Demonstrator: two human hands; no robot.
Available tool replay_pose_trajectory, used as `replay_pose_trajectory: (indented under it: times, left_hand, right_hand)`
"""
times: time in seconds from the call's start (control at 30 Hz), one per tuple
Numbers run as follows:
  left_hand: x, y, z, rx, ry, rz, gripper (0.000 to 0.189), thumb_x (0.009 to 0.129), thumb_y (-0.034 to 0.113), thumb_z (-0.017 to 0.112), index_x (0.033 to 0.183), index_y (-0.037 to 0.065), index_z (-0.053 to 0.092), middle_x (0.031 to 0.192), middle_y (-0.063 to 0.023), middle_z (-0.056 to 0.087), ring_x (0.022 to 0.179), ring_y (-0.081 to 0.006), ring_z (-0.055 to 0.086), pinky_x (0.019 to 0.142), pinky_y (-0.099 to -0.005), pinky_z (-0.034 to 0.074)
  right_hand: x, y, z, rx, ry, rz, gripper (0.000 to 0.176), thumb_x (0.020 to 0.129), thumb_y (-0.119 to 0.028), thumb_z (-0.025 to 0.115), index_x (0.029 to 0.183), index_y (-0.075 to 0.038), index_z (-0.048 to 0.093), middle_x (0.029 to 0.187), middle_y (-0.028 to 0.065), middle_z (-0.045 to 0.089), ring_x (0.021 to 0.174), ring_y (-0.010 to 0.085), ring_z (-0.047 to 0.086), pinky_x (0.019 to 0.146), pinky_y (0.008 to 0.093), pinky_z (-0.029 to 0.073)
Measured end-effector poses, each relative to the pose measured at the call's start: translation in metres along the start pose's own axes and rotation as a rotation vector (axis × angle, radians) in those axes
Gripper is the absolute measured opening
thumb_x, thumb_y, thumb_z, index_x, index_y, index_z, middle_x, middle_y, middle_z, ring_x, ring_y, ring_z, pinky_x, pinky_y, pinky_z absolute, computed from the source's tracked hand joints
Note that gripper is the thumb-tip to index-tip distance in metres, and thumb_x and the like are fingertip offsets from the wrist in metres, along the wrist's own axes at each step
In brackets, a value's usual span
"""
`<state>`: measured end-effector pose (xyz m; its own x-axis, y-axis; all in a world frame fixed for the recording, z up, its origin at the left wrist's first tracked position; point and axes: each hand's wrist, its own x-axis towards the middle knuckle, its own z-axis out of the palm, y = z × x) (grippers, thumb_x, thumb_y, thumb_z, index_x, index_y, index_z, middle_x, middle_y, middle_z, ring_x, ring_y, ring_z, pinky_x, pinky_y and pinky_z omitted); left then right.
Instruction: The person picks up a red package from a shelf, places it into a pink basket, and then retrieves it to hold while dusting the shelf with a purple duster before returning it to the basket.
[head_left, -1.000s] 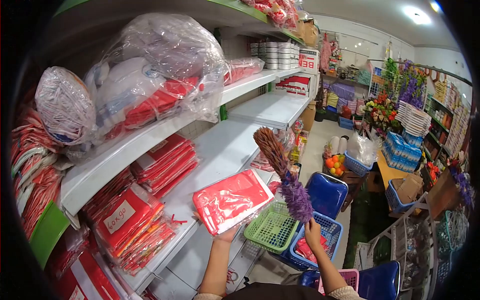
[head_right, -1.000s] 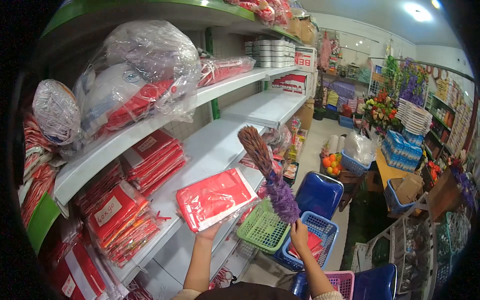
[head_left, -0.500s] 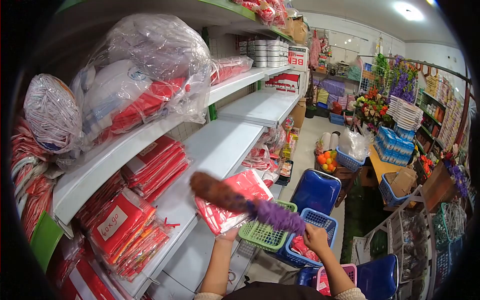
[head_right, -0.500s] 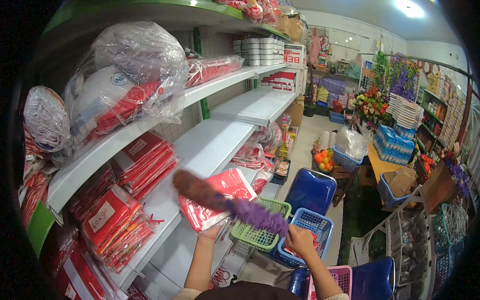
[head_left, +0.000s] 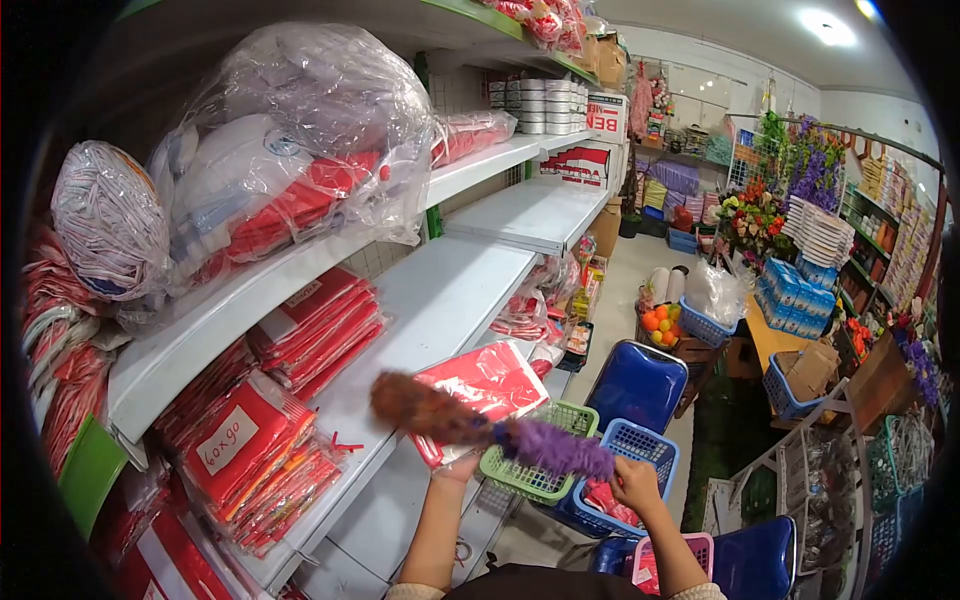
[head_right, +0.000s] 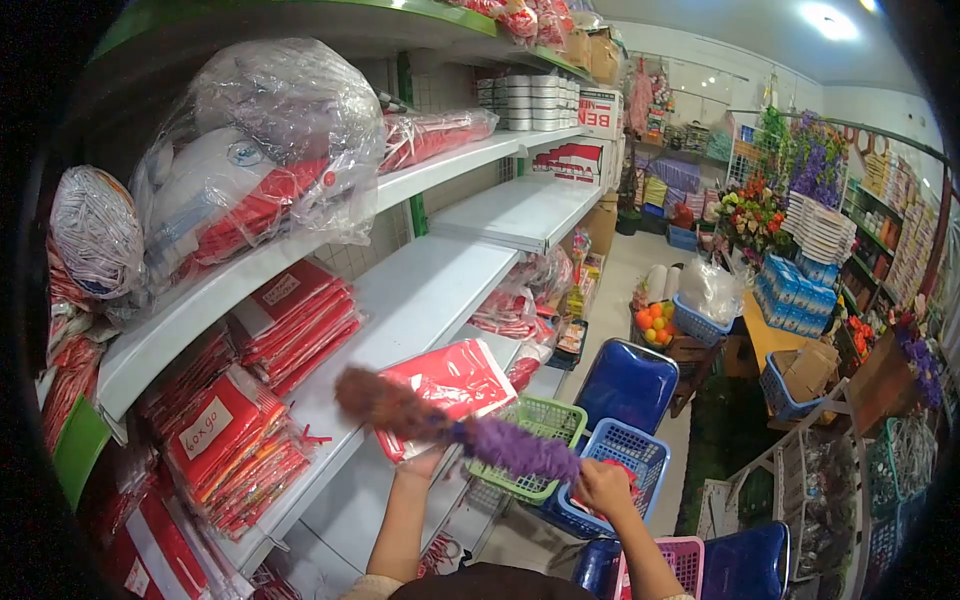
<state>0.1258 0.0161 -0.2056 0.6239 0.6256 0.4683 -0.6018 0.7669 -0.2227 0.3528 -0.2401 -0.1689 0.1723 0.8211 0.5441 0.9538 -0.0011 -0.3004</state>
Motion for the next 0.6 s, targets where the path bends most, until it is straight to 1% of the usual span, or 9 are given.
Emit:
replay_pose_trajectory:
  times: [0.03, 0.07, 0.17, 0.2, 0.3, 0.4, 0.5, 0.57, 0.6]
  left_hand:
    - [0.007, -0.027, 0.052, 0.219, 0.163, 0.034, 0.073, 0.086, 0.063, 0.036, 0.137, 0.012, 0.033, 0.141, -0.0153, 0.033, 0.127, -0.0373, 0.033, 0.102, -0.0604, 0.028]
    - [0.008, -0.037, 0.067, 0.203, 0.182, 0.081, 0.074, 0.087, 0.063, 0.034, 0.138, 0.009, 0.031, 0.142, -0.0156, 0.032, 0.128, -0.0387, 0.032, 0.104, -0.0593, 0.027]
    - [0.003, -0.028, 0.053, 0.854, 0.277, 0.147, 0.074, 0.088, 0.063, 0.031, 0.139, 0.009, 0.029, 0.143, -0.0152, 0.030, 0.130, -0.0387, 0.029, 0.106, -0.0592, 0.024]
    - [0.004, -0.027, 0.053, 0.889, 0.276, 0.166, 0.074, 0.088, 0.063, 0.031, 0.139, 0.009, 0.029, 0.143, -0.0152, 0.030, 0.130, -0.0385, 0.029, 0.106, -0.0592, 0.024]
    - [0.010, -0.026, 0.055, 0.590, 0.203, 0.177, 0.073, 0.088, 0.062, 0.033, 0.139, 0.010, 0.028, 0.143, -0.0149, 0.030, 0.131, -0.0378, 0.028, 0.106, -0.0584, 0.024]
    - [0.009, 0.001, 0.017, 0.101, -0.198, 0.010, 0.073, 0.085, 0.063, 0.034, 0.139, 0.014, 0.030, 0.143, -0.0140, 0.030, 0.129, -0.0348, 0.032, 0.104, -0.0562, 0.027]
    - [0.016, 0.019, -0.011, 0.178, -0.420, -0.053, 0.058, 0.087, 0.054, 0.040, 0.127, 0.011, 0.046, 0.130, -0.0111, 0.046, 0.119, -0.0328, 0.042, 0.101, -0.0563, 0.031]
    - [0.012, 0.013, 0.014, 0.280, -0.155, 0.057, 0.056, 0.089, 0.051, 0.039, 0.126, 0.010, 0.047, 0.129, -0.0105, 0.047, 0.120, -0.0333, 0.042, 0.101, -0.0568, 0.030]
    - [0.013, -0.008, 0.058, 0.344, 0.184, 0.188, 0.058, 0.090, 0.051, 0.037, 0.130, 0.010, 0.044, 0.134, -0.0109, 0.044, 0.124, -0.0344, 0.039, 0.102, -0.0572, 0.029]
  right_hand:
    - [-0.001, 0.007, 0.004, -0.015, 0.041, 0.044, 0.012, 0.077, -0.014, 0.059, 0.078, -0.006, 0.050, 0.068, 0.0144, 0.059, 0.058, 0.0341, 0.058, 0.049, 0.0429, 0.045]
    - [-0.001, 0.014, 0.005, -0.022, 0.078, 0.107, 0.011, 0.077, -0.013, 0.059, 0.082, -0.005, 0.053, 0.068, 0.0151, 0.058, 0.058, 0.0345, 0.058, 0.051, 0.0427, 0.045]
    - [0.003, 0.020, 0.005, -0.030, 0.187, 0.251, 0.012, 0.078, -0.009, 0.057, 0.090, -0.004, 0.057, 0.068, 0.0172, 0.058, 0.059, 0.0355, 0.058, 0.053, 0.0425, 0.044]
    - [0.003, 0.021, 0.006, -0.043, 0.162, 0.235, 0.013, 0.078, -0.009, 0.057, 0.090, -0.004, 0.057, 0.068, 0.0173, 0.058, 0.059, 0.0357, 0.058, 0.053, 0.0426, 0.044]
    - [-0.001, 0.015, 0.005, -0.007, 0.132, 0.141, 0.013, 0.075, -0.009, 0.058, 0.088, -0.005, 0.057, 0.066, 0.0161, 0.057, 0.058, 0.0355, 0.057, 0.053, 0.0420, 0.045]
    - [-0.007, 0.018, 0.016, 0.100, -0.041, 0.030, 0.014, 0.072, -0.009, 0.059, 0.085, -0.005, 0.057, 0.065, 0.0142, 0.056, 0.056, 0.0340, 0.057, 0.052, 0.0411, 0.045]
    - [0.000, 0.017, 0.023, 0.057, -0.012, -0.054, 0.014, 0.070, -0.010, 0.060, 0.083, -0.006, 0.057, 0.063, 0.0122, 0.056, 0.054, 0.0326, 0.057, 0.050, 0.0402, 0.045]
    - [0.011, 0.015, 0.027, 0.087, 0.029, -0.012, 0.014, 0.072, -0.010, 0.060, 0.084, -0.005, 0.057, 0.063, 0.0135, 0.056, 0.054, 0.0338, 0.056, 0.050, 0.0413, 0.044]
    - [0.018, 0.016, 0.029, 0.093, 0.053, 0.024, 0.012, 0.073, -0.011, 0.060, 0.083, -0.006, 0.057, 0.065, 0.0138, 0.058, 0.054, 0.0341, 0.056, 0.050, 0.0413, 0.045]
